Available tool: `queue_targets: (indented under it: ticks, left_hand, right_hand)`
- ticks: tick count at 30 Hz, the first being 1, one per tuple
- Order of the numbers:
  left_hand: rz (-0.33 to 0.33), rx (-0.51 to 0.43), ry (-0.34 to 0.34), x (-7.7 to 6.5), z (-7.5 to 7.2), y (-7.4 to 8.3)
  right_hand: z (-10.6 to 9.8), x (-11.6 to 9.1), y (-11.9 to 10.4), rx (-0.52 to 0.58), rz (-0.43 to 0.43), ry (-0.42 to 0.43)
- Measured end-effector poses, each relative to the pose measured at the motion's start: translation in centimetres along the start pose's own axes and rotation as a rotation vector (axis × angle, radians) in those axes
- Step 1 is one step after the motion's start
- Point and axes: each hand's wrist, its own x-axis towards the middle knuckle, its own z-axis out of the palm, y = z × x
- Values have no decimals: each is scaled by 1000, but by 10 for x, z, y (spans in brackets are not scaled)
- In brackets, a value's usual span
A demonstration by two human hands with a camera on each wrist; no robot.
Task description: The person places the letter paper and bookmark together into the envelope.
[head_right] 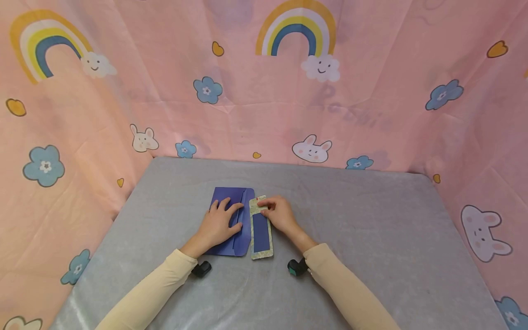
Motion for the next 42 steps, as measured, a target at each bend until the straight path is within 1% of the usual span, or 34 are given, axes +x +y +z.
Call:
queue_targets:
  ticks: [3, 7, 13, 19, 22, 27, 31, 36, 42]
  left_hand:
    - [1, 0, 2, 0, -1, 0]
    - [2, -9, 8, -1, -2, 1]
    - [15, -12, 27, -1, 1, 1]
    - [1, -5, 3, 0, 1, 0]
    - [1, 1, 3, 0, 1, 0]
    - [4, 6, 8, 0, 0, 0]
    - [6, 5, 11, 0, 0, 0]
    - [9, 0, 12, 0, 0, 0]
    - [2, -8, 0, 1, 0, -1]
  right_hand:
    - [0, 1, 1, 14, -17, -16]
    - [-1, 4, 3, 44, -36, -61]
    - [-3, 8, 6, 87, -19, -137]
    - [-3, 9, 5, 115, -15, -158]
    - [-3, 8, 5, 140, -2, -164]
    - [-2, 8, 1, 145, 13, -145]
    - [-1, 8, -4, 101, 12, -114]
    - [0, 9, -11, 65, 32, -64]
    - [1, 11, -15, 76, 27, -20]
